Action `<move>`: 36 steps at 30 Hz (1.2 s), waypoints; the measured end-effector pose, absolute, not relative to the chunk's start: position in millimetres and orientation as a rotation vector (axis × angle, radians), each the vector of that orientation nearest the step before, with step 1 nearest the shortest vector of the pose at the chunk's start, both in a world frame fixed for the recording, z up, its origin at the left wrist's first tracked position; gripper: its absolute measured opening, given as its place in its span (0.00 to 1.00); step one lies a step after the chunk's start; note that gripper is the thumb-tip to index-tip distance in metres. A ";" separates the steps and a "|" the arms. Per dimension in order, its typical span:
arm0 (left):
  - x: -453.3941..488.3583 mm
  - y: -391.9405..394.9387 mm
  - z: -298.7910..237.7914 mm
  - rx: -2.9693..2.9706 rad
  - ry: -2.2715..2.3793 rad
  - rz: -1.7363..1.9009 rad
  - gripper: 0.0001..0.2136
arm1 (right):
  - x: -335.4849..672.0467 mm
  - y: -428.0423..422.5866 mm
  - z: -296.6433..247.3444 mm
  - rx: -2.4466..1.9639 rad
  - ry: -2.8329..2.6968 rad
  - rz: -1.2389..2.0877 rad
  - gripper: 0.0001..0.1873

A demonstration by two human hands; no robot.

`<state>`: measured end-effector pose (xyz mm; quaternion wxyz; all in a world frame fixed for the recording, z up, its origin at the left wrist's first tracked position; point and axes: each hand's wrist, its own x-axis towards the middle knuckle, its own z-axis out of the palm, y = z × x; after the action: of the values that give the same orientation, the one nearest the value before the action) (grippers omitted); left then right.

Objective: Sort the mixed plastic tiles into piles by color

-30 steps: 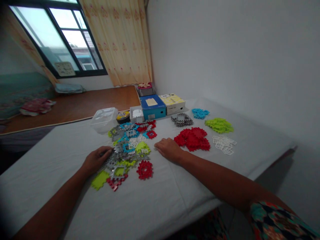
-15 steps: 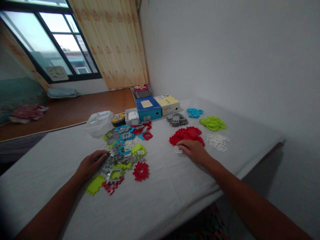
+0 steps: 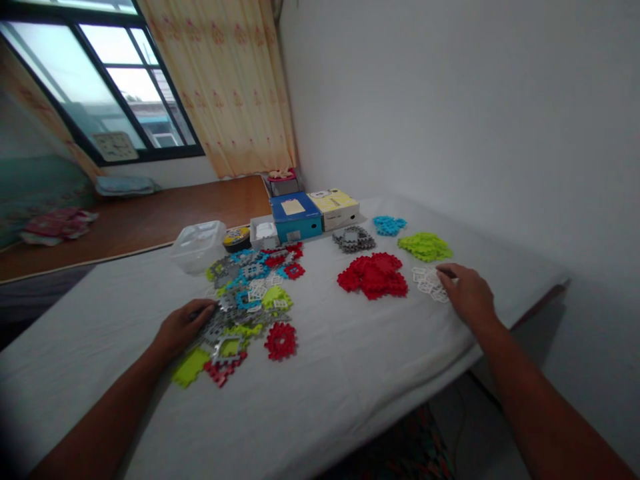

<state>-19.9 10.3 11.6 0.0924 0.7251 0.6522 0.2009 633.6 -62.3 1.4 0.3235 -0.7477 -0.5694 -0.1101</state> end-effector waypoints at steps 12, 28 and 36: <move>-19.9 9.9 8.3 2.187 1.890 0.653 0.20 | 401.3 -54.4 64.0 -0.832 -2.553 0.456 0.16; -18.6 8.1 8.8 2.155 1.866 0.658 0.20 | 389.8 -37.0 29.6 -1.017 -2.212 0.723 0.17; -17.5 7.7 11.2 2.198 1.892 0.662 0.20 | 407.0 -25.9 25.4 -1.124 -2.262 0.221 0.17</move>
<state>-17.5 7.7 11.2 0.0834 0.7364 0.6338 0.2216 407.0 -25.9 25.4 0.2984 -0.4230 -0.8515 0.0833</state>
